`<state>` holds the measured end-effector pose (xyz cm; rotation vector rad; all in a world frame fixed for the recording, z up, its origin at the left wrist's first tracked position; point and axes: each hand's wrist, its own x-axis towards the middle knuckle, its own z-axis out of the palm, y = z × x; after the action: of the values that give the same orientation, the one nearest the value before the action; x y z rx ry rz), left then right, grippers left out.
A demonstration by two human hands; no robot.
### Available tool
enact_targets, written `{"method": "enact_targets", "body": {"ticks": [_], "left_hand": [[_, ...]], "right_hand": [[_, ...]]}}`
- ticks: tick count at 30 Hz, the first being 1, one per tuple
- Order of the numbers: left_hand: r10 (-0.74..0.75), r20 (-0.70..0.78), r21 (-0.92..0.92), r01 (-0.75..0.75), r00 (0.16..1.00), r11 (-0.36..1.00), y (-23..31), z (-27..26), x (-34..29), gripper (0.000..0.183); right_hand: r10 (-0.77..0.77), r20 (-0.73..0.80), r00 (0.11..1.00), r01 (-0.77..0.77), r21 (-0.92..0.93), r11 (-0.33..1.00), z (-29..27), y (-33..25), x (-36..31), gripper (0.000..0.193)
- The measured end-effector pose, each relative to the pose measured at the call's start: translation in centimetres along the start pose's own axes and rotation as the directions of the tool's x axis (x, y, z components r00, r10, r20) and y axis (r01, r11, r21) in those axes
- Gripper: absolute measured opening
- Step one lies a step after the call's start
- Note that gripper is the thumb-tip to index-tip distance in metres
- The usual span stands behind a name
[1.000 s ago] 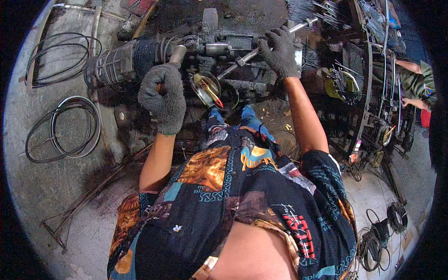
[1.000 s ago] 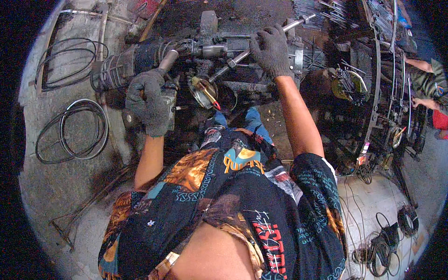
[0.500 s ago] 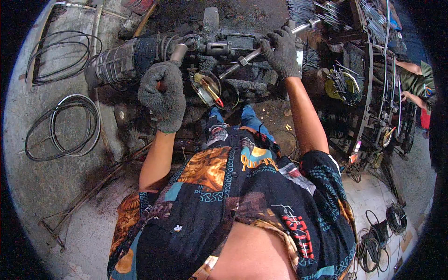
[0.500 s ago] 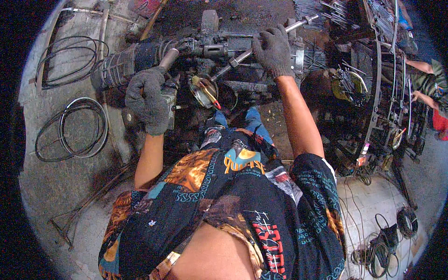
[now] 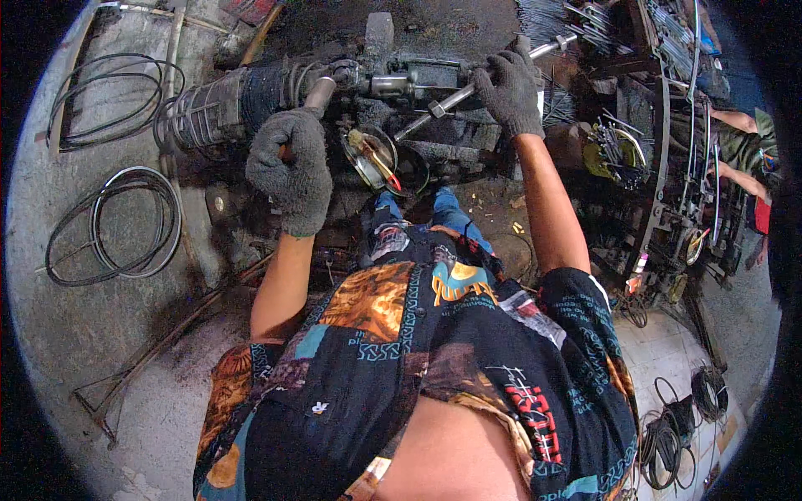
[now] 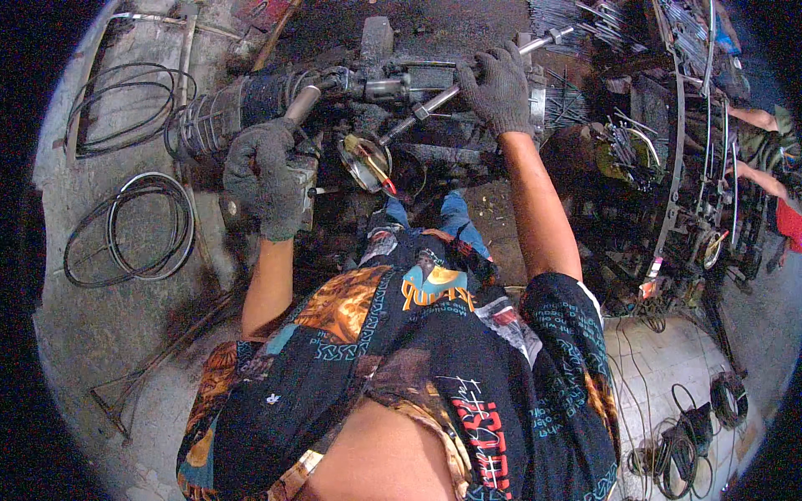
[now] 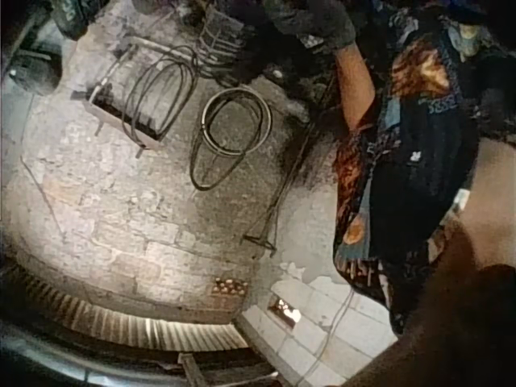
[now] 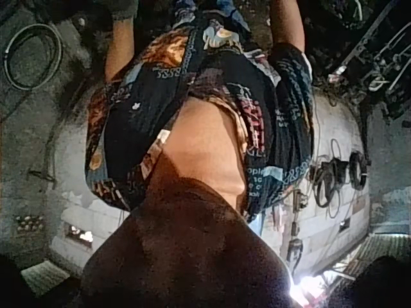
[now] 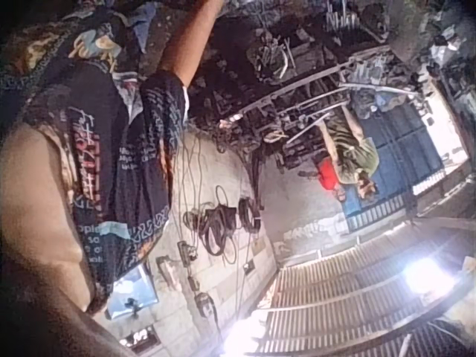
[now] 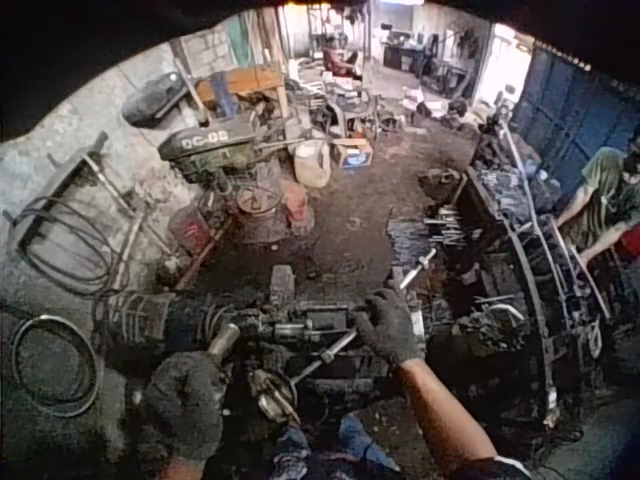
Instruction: Operates a manual lathe-like machine to shape or thread a metal rod while applying lubricant with a brush.
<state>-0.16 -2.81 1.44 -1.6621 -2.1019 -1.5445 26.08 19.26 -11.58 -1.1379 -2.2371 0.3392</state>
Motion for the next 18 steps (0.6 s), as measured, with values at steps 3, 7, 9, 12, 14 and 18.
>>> {"method": "enact_targets", "body": {"ticks": [3, 7, 9, 12, 14, 18], "left_hand": [[-0.133, -0.02, -0.097, 0.13, 0.991, 0.987, 0.2, 0.1, -0.2, 0.001], [-0.222, -0.024, -0.139, 0.217, 0.975, 0.966, -0.5, 0.1, -0.6, 0.001], [-0.132, -0.008, -0.056, 0.132, 0.991, 0.99, -0.7, -0.1, -0.5, 0.001], [-0.032, 0.008, 0.041, 0.032, 0.999, 0.999, -0.5, -0.1, -0.3, 0.001], [-0.021, 0.002, 0.056, 0.021, 1.0, 0.998, -0.2, -0.1, -0.2, 0.001], [-0.243, -0.015, -0.078, 0.242, 0.97, 0.967, 0.6, -0.2, 0.0, 0.002]], "right_hand": [[0.013, 0.049, 0.999, -0.012, -0.021, 1.0, -0.1, 0.0, 0.1, 0.038], [-0.009, 0.007, 1.0, 0.01, -0.024, 1.0, -0.4, -0.3, 0.3, 0.038], [0.037, 0.089, 0.995, -0.031, -0.066, 0.997, -0.8, -0.5, 0.5, 0.039], [0.058, 0.117, 0.991, -0.048, -0.086, 0.995, -1.1, -0.8, 0.6, 0.04], [0.017, 0.058, 0.998, -0.01, -0.11, 0.994, -0.7, -0.3, 0.3, 0.037], [0.001, 0.018, 1.0, 0.001, -0.132, 0.991, -0.5, -0.1, 0.2, 0.035]]}}
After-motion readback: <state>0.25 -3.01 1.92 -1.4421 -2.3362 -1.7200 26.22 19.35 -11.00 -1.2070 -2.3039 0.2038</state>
